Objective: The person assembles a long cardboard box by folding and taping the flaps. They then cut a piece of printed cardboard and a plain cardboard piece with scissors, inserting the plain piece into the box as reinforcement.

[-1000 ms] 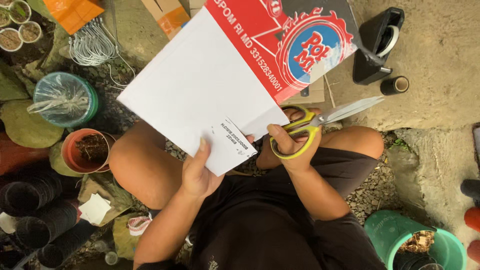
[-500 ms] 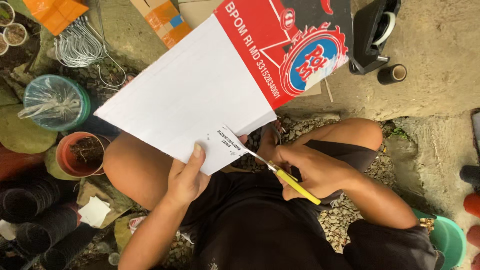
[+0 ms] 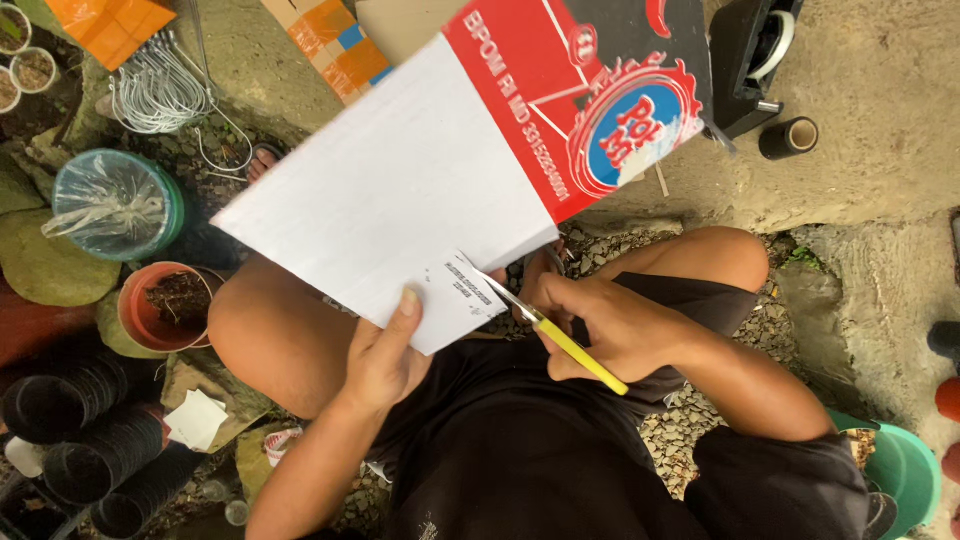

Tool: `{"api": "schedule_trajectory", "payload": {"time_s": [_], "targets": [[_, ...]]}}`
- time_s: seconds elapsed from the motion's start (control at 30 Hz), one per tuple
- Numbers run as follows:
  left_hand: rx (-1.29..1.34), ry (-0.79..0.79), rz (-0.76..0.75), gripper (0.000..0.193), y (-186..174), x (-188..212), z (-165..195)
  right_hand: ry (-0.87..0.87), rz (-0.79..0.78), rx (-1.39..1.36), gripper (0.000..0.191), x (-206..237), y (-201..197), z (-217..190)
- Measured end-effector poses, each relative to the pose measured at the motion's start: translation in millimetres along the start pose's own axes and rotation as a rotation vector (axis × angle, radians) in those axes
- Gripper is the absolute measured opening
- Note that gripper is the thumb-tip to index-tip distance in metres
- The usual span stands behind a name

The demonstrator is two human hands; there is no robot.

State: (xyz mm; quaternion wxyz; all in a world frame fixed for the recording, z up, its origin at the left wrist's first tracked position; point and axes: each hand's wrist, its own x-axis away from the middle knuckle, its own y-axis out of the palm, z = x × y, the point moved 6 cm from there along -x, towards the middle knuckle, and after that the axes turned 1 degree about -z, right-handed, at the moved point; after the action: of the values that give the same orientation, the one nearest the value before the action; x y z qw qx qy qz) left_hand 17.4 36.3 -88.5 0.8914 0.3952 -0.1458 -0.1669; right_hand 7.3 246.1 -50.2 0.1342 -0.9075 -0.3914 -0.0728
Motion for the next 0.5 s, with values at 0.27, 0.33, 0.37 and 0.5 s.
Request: {"api": "schedule_trajectory", "payload": {"time_s": [0.27,0.33,0.37,0.5], "targets": [[-0.14,-0.009,0.188,0.049,-16,10,-17,-0.077,0.167,0.122,0.052,-11,2,-9],[-0.154,0.003,0.194,0.049,-18,13,-17,-0.088,0.17,0.123,0.053,-11,4,-8],[-0.155,0.008,0.185,0.049,-18,14,-17,-0.083,0.163,0.112,0.053,-10,5,-6],[-0.146,0.002,0.177,0.047,-18,14,-17,-0.176,0.147,0.037,0.049,-9,9,-7]]}}
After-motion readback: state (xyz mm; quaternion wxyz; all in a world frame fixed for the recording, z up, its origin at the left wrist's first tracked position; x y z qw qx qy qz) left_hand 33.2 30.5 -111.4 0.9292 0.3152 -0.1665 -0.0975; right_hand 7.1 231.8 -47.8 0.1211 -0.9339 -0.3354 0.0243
